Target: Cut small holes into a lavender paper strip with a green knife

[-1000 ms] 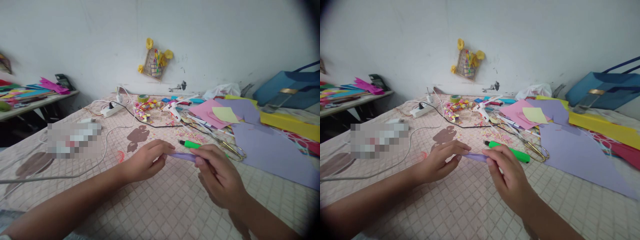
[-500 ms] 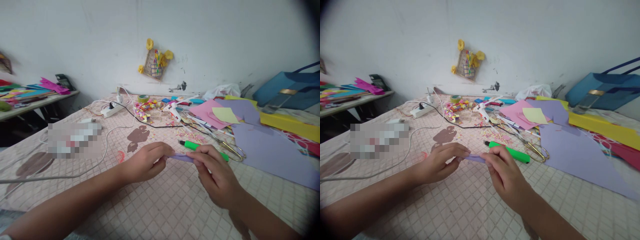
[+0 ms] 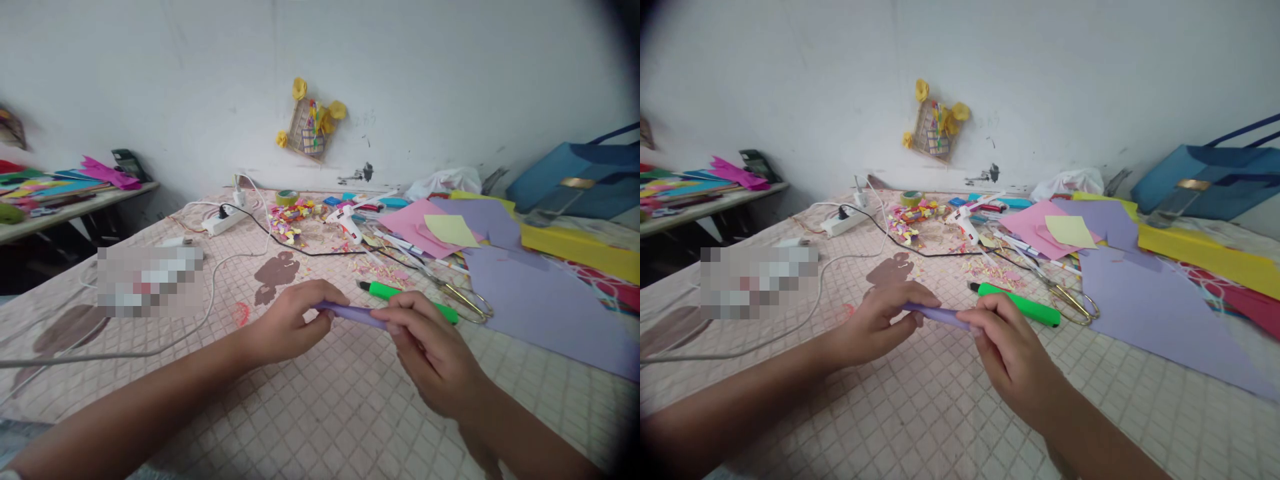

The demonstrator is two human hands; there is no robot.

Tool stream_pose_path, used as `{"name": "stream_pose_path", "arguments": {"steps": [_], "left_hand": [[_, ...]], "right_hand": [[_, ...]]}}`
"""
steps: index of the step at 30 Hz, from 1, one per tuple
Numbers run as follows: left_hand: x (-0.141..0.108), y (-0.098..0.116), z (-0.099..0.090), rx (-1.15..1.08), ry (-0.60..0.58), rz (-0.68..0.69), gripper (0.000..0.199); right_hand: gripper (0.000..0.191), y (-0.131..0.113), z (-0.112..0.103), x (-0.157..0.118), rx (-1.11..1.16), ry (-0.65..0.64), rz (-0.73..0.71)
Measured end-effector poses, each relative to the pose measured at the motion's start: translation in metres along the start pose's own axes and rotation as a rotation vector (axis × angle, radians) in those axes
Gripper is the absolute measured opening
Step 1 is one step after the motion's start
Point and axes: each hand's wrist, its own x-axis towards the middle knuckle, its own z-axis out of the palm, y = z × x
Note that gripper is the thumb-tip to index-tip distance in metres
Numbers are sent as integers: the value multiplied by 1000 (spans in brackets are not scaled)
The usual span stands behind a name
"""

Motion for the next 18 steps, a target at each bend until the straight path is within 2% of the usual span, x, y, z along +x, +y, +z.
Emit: {"name": "stream_pose_path", "arguments": {"steps": [3,10,18], "left_hand": [[1,2,0,-35,31,-33,25],[-1,1,5,36,81,104,31],[-1,5,7,33,67,119,30]], "right_hand": [[27,0,0,0,2,31,6],[20,-1,2,-1,-16,81,19],[19,0,4,-2,-49,164,2]]}}
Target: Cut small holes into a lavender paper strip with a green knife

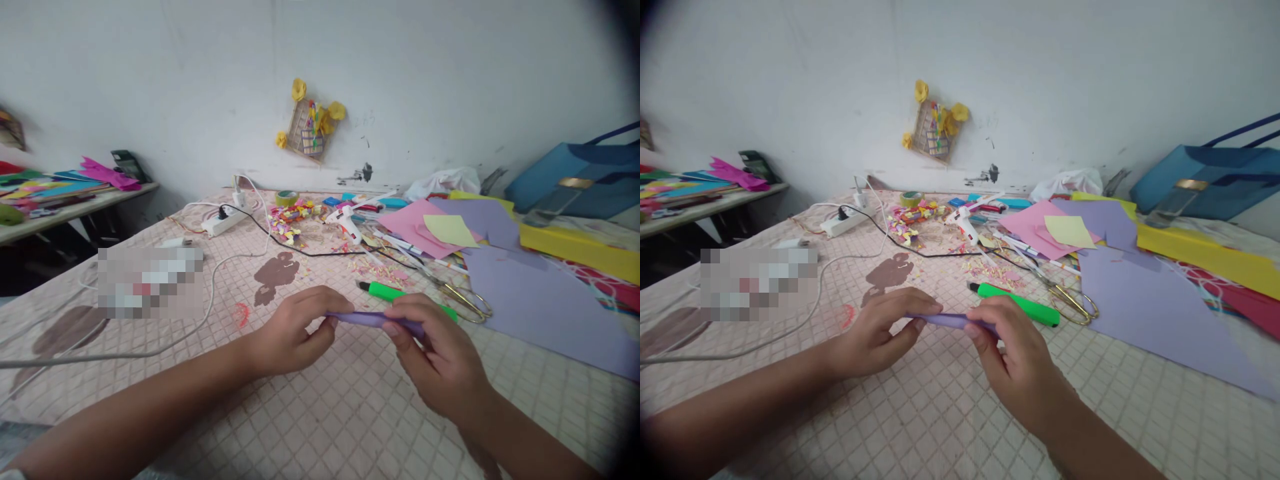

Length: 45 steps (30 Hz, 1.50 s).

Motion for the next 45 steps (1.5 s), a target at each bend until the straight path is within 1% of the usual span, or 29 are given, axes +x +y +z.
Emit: {"name": "stream_pose_path", "arguments": {"steps": [3,5,7,10,12,16,18,19,21,24,28,30,33,36,38,40,42,45], "left_hand": [[0,-1,0,12,-22,-1,28],[-1,-3,1,27,-39,-7,26],[-2,-5,2,35,-47,-24,24],[-3,-7,3,14,-72,-30,24],[-3,-8,2,5,-107,7,21],[-4,-11,0,45,-141,70,18],[-4,-14,-1,47,-156,77,20],[-4,-16,-1,44,-157,78,20],[-4,-18,-2,40,-137,72,20],[-3,-19,-3,29,-107,53,20],[-2,-19,-4,20,-111,41,21],[-3,-19,-4,22,-113,33,21],[-4,-19,-4,27,-98,39,20],[-4,-19,-5,18,-86,18,20],[-3,-18,-5,-13,-79,-35,19],[-2,-17,-6,-71,-86,-116,18],[-1,-15,-7,-149,-105,-208,18],[0,-13,-7,-262,-137,-330,20]], "right_hand": [[21,-1,0,2,-2,-14,21],[18,-2,-1,4,20,-22,51],[13,-4,-2,6,62,-25,115],[11,-7,-3,9,124,-32,258],[14,-7,-4,10,188,-50,369],[19,-3,-1,9,435,-116,611],[20,0,0,9,565,-115,687],[19,2,1,9,615,-107,701],[18,4,1,10,678,-86,698],[16,5,0,13,702,-81,678],[18,5,-2,14,709,-117,688],[19,4,-3,14,703,-113,689],[18,2,-4,13,624,-102,650],[15,0,-5,12,485,-90,543],[13,0,-6,10,424,-75,446],[11,1,-6,8,410,-69,376],[10,4,-5,6,422,-66,359],[10,6,-4,4,428,-62,370]]}}
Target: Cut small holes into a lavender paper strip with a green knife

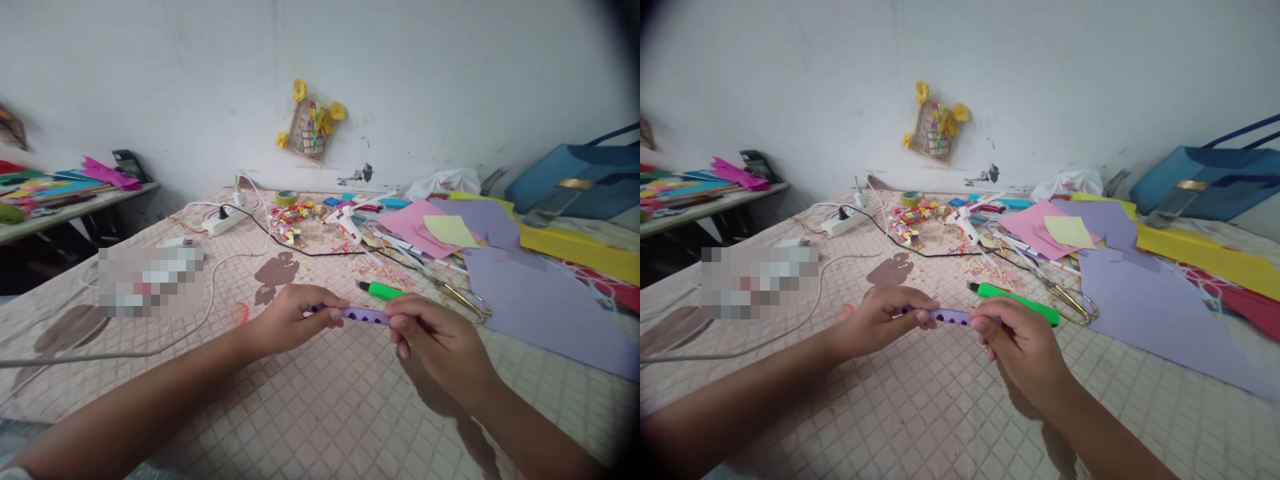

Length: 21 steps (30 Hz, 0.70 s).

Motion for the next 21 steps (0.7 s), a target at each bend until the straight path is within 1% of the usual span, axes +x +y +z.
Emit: {"name": "stream_pose_path", "arguments": {"steps": [4,7,10,12,15,19,21], "left_hand": [[-2,0,3,-121,-3,-109,23],[-3,-2,7,-217,11,-195,24],[-2,-4,9,-317,32,-273,27],[-1,-5,9,-360,46,-304,29],[0,-5,7,-381,46,-325,32],[0,-6,5,-349,33,-319,33],[0,-6,5,-326,21,-308,32]], "right_hand": [[11,0,-1,-1,-48,2,-7],[11,-1,-3,0,-136,-2,-83],[6,-2,-5,2,-239,8,-171],[8,-2,-6,3,-295,4,-172],[12,-1,-5,3,-300,-25,-72],[14,-2,-1,2,-147,-42,126],[15,-2,0,1,-97,-39,170]]}}
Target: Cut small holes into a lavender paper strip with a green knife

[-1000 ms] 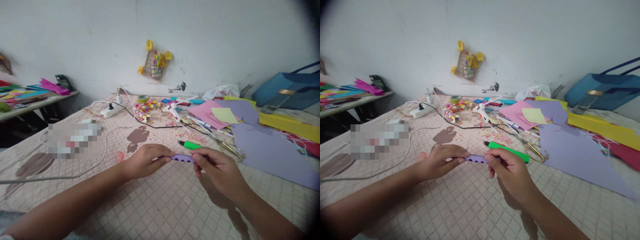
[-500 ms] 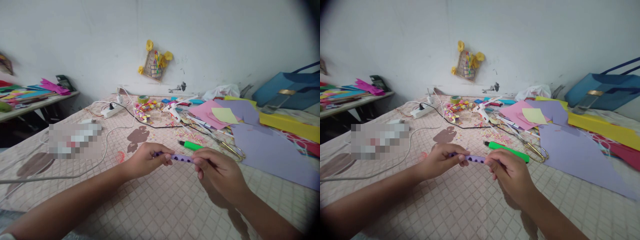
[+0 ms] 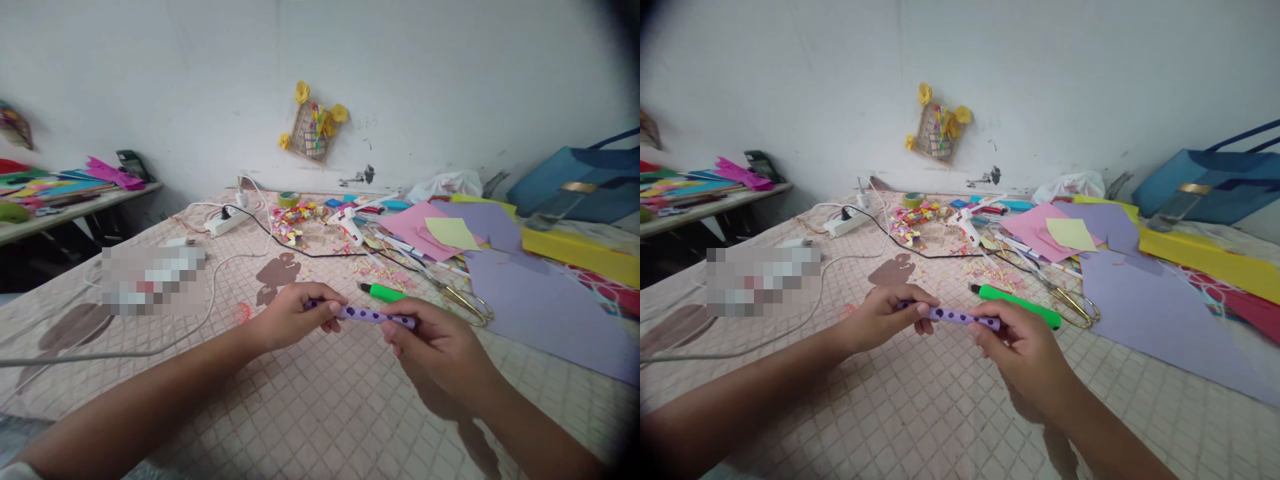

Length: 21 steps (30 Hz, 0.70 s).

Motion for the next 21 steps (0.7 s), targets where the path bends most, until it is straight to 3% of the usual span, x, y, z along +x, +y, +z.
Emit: {"name": "stream_pose_path", "arguments": {"steps": [5,11,14,17,21], "left_hand": [[0,3,-3,207,-36,145,26],[-4,10,-4,737,-8,675,26],[-6,12,-3,872,42,843,31],[-8,13,-4,936,68,896,32],[-10,14,-3,993,85,886,32]], "right_hand": [[12,0,-1,0,-69,30,-56],[15,4,-2,-2,-295,162,-448],[24,8,-5,-5,-408,161,-612],[33,11,-8,-8,-483,139,-741],[42,8,-8,-11,-496,146,-785]]}}
